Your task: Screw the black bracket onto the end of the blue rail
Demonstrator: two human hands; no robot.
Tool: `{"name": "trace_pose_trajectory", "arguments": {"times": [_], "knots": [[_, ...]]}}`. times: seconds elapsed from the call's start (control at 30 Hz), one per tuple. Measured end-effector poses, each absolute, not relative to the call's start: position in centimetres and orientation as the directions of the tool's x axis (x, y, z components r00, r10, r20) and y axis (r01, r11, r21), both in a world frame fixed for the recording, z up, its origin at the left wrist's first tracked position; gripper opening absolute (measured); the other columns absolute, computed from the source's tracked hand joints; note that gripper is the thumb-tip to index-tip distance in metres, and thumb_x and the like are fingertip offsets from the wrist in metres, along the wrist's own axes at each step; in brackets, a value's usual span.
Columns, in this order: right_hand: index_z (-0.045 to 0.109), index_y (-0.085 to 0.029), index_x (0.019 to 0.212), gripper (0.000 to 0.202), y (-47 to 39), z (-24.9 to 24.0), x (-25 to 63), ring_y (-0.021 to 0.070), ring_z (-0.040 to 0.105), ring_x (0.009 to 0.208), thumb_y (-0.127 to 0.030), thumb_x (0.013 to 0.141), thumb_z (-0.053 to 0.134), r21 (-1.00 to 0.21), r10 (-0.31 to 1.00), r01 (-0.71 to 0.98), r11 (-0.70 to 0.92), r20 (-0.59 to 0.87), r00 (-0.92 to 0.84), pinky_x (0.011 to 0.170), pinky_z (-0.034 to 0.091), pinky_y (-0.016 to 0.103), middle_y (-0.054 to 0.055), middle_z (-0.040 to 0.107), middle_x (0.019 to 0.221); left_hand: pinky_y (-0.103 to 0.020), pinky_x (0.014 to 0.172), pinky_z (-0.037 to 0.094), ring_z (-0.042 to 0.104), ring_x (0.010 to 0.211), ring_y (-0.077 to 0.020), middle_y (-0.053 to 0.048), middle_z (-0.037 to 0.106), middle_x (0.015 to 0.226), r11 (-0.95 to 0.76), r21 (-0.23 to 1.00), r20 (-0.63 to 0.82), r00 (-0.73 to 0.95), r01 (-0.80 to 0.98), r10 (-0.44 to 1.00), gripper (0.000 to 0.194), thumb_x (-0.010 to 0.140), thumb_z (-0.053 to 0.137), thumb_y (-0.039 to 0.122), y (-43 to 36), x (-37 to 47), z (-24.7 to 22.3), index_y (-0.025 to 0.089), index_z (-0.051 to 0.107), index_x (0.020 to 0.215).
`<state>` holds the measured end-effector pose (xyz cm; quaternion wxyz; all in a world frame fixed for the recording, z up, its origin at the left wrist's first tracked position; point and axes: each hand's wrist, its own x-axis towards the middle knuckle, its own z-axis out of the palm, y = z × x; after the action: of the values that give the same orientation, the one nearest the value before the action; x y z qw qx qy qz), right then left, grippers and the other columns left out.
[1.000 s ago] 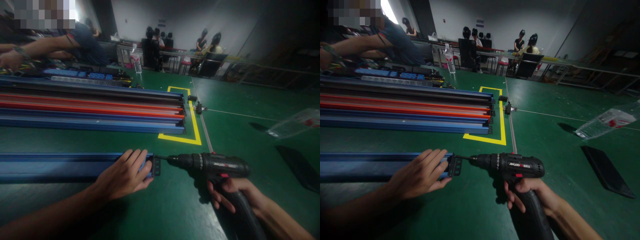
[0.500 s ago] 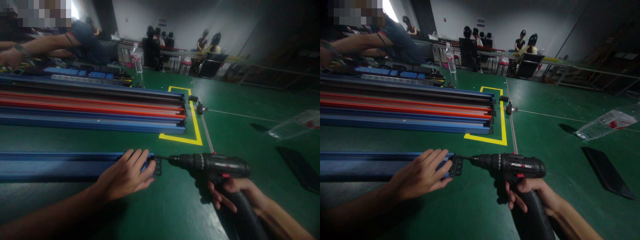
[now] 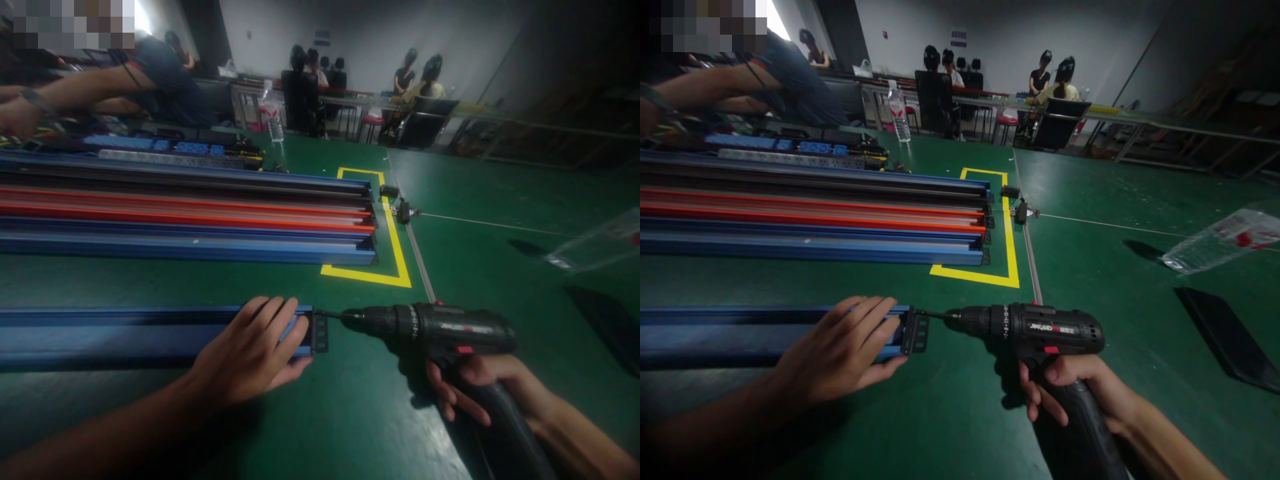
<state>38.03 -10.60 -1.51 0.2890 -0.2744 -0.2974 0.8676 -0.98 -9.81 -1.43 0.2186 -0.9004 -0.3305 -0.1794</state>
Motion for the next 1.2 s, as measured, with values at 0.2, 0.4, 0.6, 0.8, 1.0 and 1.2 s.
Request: {"name": "trace_pose_trajectory", "arguments": {"times": [0.2, 0.4, 0.6, 0.8, 1.0, 1.2], "knots": [[0.075, -0.001, 0.102, 0.033, -10.7, -1.8, 38.4, 0.0102, 0.065, 0.048, -0.022, 0.081, 0.061, -0.687, 0.665, -0.304, -0.66, -0.346, -0.662, 0.07, 0.059, 0.03, 0.013, 0.077, 0.077, -0.05, 0.098, 0.053, 0.06, 0.117, -0.036, -0.022, 0.064, 0.126, -0.618, -0.145, 0.424, 0.612, 0.773, 0.667, 0.071, 0.09, 0.064, 0.057, -9.7, -1.0, -1.2, 0.003, 0.054, 0.135], [0.076, -0.004, 0.101, 0.03, -10.7, -1.3, 38.2, 0.0094, 0.064, 0.047, -0.023, 0.081, 0.064, -0.694, 0.66, -0.289, -0.659, -0.351, -0.664, 0.069, 0.059, 0.029, 0.01, 0.077, 0.076, -0.047, 0.085, 0.056, 0.064, 0.103, -0.0334, -0.022, 0.067, 0.115, -0.622, -0.167, 0.402, 0.629, 0.765, 0.665, 0.067, 0.094, 0.056, 0.057, -9.5, -0.8, -1.1, 0.0, 0.057, 0.129], [0.076, -0.006, 0.101, 0.029, -10.8, -1.2, 38.3, 0.0074, 0.059, 0.042, -0.025, 0.082, 0.065, -0.698, 0.663, -0.285, -0.656, -0.354, -0.66, 0.068, 0.059, 0.029, 0.009, 0.076, 0.074, -0.047, 0.084, 0.056, 0.064, 0.101, -0.0338, -0.024, 0.068, 0.112, -0.625, -0.259, 0.473, 0.661, 0.736, 0.582, 0.065, 0.093, 0.056, 0.055, -9.6, -0.9, -1.4, -0.002, 0.058, 0.125], [0.077, -0.007, 0.098, 0.028, -11.1, -2.0, 38.6, 0.0072, 0.057, 0.041, -0.027, 0.082, 0.066, -0.693, 0.67, -0.286, -0.662, -0.375, -0.641, 0.066, 0.058, 0.029, 0.007, 0.074, 0.073, -0.045, 0.083, 0.056, 0.064, 0.097, -0.0321, -0.022, 0.068, 0.108, -0.618, -0.27, 0.494, 0.657, 0.739, 0.569, 0.063, 0.091, 0.06, 0.054, -9.5, -0.5, -1.1, -0.001, 0.06, 0.123], [0.076, -0.007, 0.096, 0.03, -11.5, -3.2, 39.1, 0.0062, 0.053, 0.038, -0.032, 0.081, 0.068, -0.69, 0.691, -0.308, -0.655, -0.383, -0.613, 0.062, 0.057, 0.029, 0.006, 0.072, 0.068, -0.044, 0.08, 0.056, 0.063, 0.095, -0.0323, -0.022, 0.068, 0.106, -0.618, -0.259, 0.468, 0.656, 0.742, 0.592, 0.066, 0.091, 0.059, 0.054, -9.6, -0.4, -1.0, -0.004, 0.061, 0.122], [0.077, -0.009, 0.097, 0.03, -11.2, -2.3, 38.9, 0.0065, 0.055, 0.04, -0.033, 0.082, 0.07, -0.7, 0.658, -0.247, -0.67, -0.406, -0.634, 0.066, 0.057, 0.029, 0.005, 0.073, 0.071, -0.044, 0.075, 0.055, 0.062, 0.093, -0.0322, -0.023, 0.067, 0.105, -0.624, -0.241, 0.465, 0.653, 0.743, 0.598, 0.067, 0.09, 0.059, 0.055, -9.4, -0.4, -1.1, -0.004, 0.06, 0.122]]}}
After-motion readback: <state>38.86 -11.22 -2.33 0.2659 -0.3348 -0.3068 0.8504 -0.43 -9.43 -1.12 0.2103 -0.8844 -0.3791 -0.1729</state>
